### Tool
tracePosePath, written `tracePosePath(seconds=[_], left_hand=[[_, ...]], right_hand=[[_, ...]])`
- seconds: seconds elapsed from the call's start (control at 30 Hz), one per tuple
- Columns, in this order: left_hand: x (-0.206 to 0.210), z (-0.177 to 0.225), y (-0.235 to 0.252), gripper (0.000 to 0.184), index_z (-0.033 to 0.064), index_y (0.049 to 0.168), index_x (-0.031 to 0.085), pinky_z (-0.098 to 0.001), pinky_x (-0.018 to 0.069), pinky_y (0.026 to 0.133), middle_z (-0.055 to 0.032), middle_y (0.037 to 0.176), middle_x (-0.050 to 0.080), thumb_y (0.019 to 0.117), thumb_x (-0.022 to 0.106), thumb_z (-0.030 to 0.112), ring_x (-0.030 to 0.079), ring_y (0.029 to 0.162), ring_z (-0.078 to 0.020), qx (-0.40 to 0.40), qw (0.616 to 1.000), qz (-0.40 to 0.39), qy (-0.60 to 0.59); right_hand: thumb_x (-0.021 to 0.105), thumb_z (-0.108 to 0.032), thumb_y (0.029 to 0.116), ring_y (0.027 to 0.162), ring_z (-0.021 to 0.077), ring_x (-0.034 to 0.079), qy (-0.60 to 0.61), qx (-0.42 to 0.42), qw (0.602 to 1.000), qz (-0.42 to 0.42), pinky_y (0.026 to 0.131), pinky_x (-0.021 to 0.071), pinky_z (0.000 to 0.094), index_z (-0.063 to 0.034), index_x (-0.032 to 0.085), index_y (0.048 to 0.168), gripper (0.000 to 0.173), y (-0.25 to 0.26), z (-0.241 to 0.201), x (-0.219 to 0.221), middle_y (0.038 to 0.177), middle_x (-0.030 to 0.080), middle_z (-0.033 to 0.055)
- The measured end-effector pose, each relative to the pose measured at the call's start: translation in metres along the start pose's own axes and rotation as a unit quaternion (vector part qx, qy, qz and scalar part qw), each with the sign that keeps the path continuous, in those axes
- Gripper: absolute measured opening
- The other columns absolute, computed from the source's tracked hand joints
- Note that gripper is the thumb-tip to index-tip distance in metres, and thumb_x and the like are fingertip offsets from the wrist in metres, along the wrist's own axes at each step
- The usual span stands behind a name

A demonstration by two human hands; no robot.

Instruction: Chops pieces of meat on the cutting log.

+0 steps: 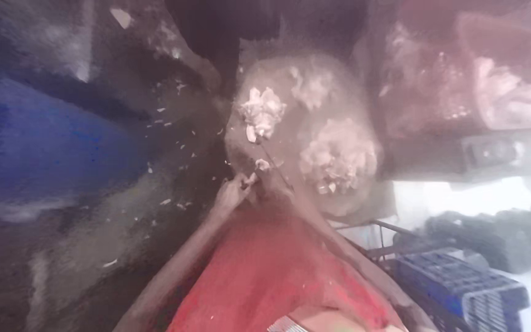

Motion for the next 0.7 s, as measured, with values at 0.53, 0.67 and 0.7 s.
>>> tracePosePath(seconds=[0.53,0.67,0.7], left_hand=[[0.028,0.150,0.080,0.040,0.0179,0.141,0.058,-0.0568,0.0518,0.101,-0.0145,0.136,0.062,0.1009,0.060,0.018,0.062,0.122,-0.0330,0.187,0.974,-0.061,0.111],[-0.025,0.153,0.112,0.035,0.0145,0.134,0.063,-0.0522,0.0528,0.101,-0.0124,0.129,0.066,0.1009,0.062,0.026,0.064,0.117,-0.0283,0.131,0.989,0.009,0.072],[-0.047,0.158,0.121,0.034,0.0166,0.134,0.063,-0.0508,0.0535,0.102,-0.0097,0.131,0.066,0.1018,0.061,0.026,0.065,0.118,-0.0259,0.153,0.986,0.037,0.062]], right_hand=[[0.056,-0.042,0.1040,0.099,0.0244,0.072,0.169,0.136,0.968,0.125,0.093,0.0577,0.0485,-0.0066,0.059,0.138,0.049,-0.083,0.180,0.036,0.110,0.073,0.0159],[0.058,-0.033,0.1031,0.105,0.0215,0.071,0.171,0.098,0.967,0.160,0.097,0.0572,0.0457,-0.0081,0.063,0.135,0.041,-0.085,0.187,0.041,0.115,0.073,0.0129],[0.058,-0.032,0.1033,0.106,0.0206,0.071,0.170,0.090,0.967,0.167,0.099,0.0570,0.0453,-0.0095,0.062,0.137,0.041,-0.087,0.184,0.040,0.117,0.073,0.0116]])
Point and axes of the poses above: each hand's wrist, its own y-axis towards the middle knuckle, its own x-axis out of the palm, z = x × y, the point moved 10 cm from there along y, towards the middle knuckle
